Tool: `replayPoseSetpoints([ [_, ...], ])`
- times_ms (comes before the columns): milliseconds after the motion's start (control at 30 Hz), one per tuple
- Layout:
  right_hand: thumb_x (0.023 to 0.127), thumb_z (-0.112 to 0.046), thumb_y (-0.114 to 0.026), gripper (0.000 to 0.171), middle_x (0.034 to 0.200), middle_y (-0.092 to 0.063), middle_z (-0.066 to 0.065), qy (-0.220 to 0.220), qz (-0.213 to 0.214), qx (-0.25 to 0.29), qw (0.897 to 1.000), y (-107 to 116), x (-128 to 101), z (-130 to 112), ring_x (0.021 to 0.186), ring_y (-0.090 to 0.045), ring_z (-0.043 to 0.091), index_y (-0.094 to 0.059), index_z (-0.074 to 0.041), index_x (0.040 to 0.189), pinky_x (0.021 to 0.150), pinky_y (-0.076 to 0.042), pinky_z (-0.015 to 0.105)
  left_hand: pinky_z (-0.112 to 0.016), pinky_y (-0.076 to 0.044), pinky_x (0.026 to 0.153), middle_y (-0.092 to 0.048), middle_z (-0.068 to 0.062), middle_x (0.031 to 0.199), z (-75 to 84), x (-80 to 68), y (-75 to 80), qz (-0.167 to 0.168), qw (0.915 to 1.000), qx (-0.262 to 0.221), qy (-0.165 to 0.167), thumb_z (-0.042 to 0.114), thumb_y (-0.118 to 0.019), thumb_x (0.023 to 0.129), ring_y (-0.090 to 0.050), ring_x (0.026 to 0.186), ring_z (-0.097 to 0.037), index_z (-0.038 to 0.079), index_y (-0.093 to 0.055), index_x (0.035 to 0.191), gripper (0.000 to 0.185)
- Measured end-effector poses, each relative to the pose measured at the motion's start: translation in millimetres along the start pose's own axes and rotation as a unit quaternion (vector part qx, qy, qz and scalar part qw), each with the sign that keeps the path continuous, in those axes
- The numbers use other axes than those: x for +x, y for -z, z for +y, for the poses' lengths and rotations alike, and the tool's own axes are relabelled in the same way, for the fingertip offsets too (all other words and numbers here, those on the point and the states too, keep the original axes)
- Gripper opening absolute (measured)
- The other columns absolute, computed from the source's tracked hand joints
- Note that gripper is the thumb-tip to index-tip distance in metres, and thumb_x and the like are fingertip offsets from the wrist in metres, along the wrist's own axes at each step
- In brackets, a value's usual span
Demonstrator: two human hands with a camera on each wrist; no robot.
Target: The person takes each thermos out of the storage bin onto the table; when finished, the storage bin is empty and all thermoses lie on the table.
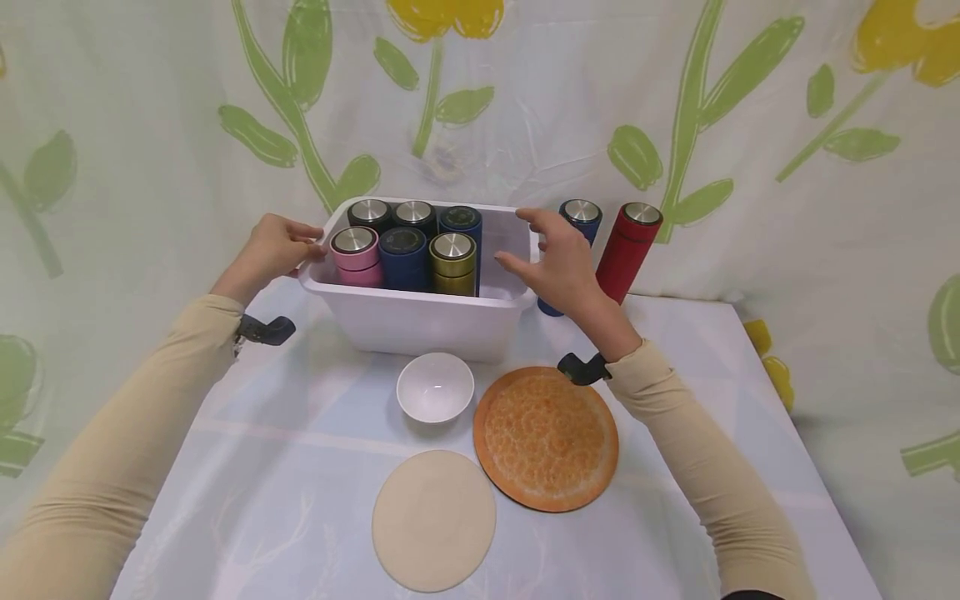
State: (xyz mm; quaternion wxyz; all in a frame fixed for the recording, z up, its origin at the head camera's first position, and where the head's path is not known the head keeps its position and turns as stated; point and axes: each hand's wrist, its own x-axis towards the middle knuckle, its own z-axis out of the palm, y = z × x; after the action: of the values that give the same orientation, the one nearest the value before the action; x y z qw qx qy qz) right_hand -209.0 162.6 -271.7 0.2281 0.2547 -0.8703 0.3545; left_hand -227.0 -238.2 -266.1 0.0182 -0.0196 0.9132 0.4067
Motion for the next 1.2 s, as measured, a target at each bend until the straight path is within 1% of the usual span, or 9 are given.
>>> replayPoseSetpoints([
  [100,0.082,-0.022,-0.084,0.059,0.131,-0.062,0.014,-0.002,-0.006,0.007,1.000,-7,0,-2,0.116,-0.061,0.030,-0.060,-0.003,0.133,0.087,-0.057,0.046,-0.034,-0.061,0.072,-0.061,-0.028,0.127,-0.4,0.0,0.1,0.000,1.0000,0.001,0.001,0.012,-0.066,0.094,-0.064,0.103,-0.037,-0.006,-0.056,0.138,0.048],
  [233,0.083,-0.024,-0.083,0.060,0.133,-0.061,0.012,-0.018,-0.022,0.018,0.999,-15,-1,-7,0.116,-0.061,0.027,-0.059,-0.004,0.135,0.089,-0.057,0.044,-0.035,-0.061,0.073,-0.061,-0.028,0.127,0.1,-0.5,0.1,0.000,1.0000,0.001,0.002,0.012,-0.066,0.094,-0.065,0.103,-0.037,-0.006,-0.056,0.138,0.048],
  [433,0.084,-0.023,-0.083,0.061,0.134,-0.061,0.011,-0.038,-0.043,0.050,0.997,-26,-1,-13,0.120,-0.059,0.025,-0.058,-0.005,0.137,0.092,-0.055,0.043,-0.034,-0.061,0.073,-0.061,-0.028,0.126,0.5,-0.7,-0.4,0.002,1.0000,0.003,0.001,0.012,-0.065,0.094,-0.065,0.103,-0.038,-0.006,-0.056,0.138,0.048],
  [600,0.084,-0.022,-0.083,0.060,0.132,-0.062,0.012,-0.032,-0.046,0.067,0.996,-34,0,-15,0.119,-0.059,0.025,-0.058,-0.005,0.136,0.091,-0.055,0.042,-0.035,-0.061,0.073,-0.061,-0.028,0.127,0.7,-0.7,-1.0,0.003,1.0000,0.005,0.001,0.012,-0.065,0.094,-0.064,0.103,-0.038,-0.005,-0.056,0.138,0.048],
  [700,0.083,-0.021,-0.083,0.060,0.130,-0.062,0.014,-0.028,-0.045,0.079,0.995,-39,1,-16,0.117,-0.061,0.027,-0.059,-0.003,0.134,0.090,-0.056,0.043,-0.035,-0.061,0.073,-0.061,-0.029,0.127,0.3,-0.7,-0.8,0.002,1.0000,0.005,0.001,0.012,-0.065,0.095,-0.064,0.103,-0.038,-0.005,-0.056,0.138,0.048],
  [800,0.083,-0.021,-0.083,0.059,0.128,-0.062,0.015,-0.030,-0.049,0.092,0.994,-44,3,-17,0.116,-0.062,0.030,-0.058,-0.001,0.133,0.090,-0.056,0.045,-0.035,-0.060,0.073,-0.061,-0.028,0.127,-0.3,-0.6,-0.5,0.002,1.0000,0.005,0.000,0.013,-0.065,0.095,-0.064,0.103,-0.038,-0.005,-0.056,0.138,0.048],
  [900,0.083,-0.022,-0.083,0.059,0.128,-0.063,0.014,-0.036,-0.056,0.101,0.993,-49,4,-19,0.116,-0.062,0.030,-0.058,-0.002,0.133,0.091,-0.055,0.045,-0.034,-0.060,0.073,-0.061,-0.028,0.126,-0.8,-0.5,-0.4,0.002,1.0000,0.006,-0.002,0.013,-0.065,0.094,-0.065,0.102,-0.037,-0.005,-0.056,0.138,0.047],
  [1100,0.083,-0.022,-0.084,0.061,0.128,-0.063,0.014,-0.034,-0.065,0.099,0.992,-55,6,-21,0.115,-0.062,0.027,-0.057,-0.001,0.134,0.091,-0.056,0.044,-0.032,-0.060,0.071,-0.061,-0.028,0.127,-1.0,-0.5,-0.4,0.002,1.0000,0.006,-0.004,0.013,-0.065,0.094,-0.064,0.101,-0.036,-0.005,-0.056,0.137,0.047],
  [1200,0.082,-0.021,-0.084,0.062,0.126,-0.063,0.015,-0.028,-0.063,0.099,0.993,-58,9,-21,0.111,-0.064,0.028,-0.057,0.000,0.134,0.091,-0.056,0.043,-0.033,-0.060,0.071,-0.062,-0.028,0.126,-0.4,-0.3,-0.3,0.004,0.9999,0.008,-0.006,0.013,-0.064,0.094,-0.065,0.101,-0.036,-0.005,-0.057,0.137,0.047],
])
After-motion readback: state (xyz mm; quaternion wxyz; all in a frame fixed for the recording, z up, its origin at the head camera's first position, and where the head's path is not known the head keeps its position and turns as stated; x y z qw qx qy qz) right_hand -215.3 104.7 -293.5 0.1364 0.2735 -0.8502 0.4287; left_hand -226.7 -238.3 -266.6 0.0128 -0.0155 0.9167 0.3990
